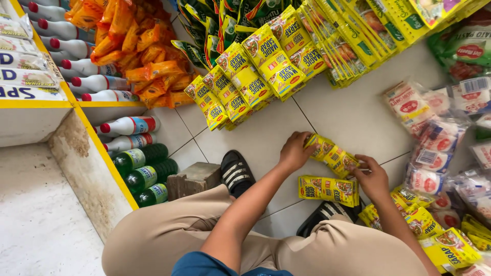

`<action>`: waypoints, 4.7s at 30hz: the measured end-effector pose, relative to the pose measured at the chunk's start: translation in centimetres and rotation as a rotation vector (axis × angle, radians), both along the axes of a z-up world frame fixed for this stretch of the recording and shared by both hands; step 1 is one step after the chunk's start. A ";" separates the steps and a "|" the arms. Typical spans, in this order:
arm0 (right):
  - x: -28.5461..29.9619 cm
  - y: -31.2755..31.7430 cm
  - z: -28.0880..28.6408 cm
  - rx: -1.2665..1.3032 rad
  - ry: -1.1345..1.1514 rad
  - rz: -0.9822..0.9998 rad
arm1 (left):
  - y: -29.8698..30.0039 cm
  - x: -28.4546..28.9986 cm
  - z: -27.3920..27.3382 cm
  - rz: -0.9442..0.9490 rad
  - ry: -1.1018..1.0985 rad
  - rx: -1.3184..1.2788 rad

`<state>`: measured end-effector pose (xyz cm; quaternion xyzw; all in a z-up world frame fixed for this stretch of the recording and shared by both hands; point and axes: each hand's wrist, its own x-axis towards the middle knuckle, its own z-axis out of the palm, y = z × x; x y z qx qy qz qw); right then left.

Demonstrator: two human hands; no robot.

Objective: Organizing and restocking various seasoning and condiment packets on grocery store shelves.

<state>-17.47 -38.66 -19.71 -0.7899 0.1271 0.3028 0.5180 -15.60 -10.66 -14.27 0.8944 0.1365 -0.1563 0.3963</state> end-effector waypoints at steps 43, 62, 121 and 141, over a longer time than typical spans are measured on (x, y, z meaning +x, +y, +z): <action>15.9 17.4 16.6 0.509 -0.490 -0.009 | 12.4 27.2 8.9 0.020 -0.500 0.651; 2.4 -4.6 7.3 -0.027 -0.005 0.184 | -0.6 0.4 1.8 -0.336 0.352 0.103; 9.3 13.9 16.8 0.784 0.210 -0.063 | 19.2 14.9 23.6 -0.358 -0.715 0.410; -17.0 -7.7 9.2 0.302 0.310 -0.744 | -21.0 -7.2 -8.8 -0.492 0.323 -0.532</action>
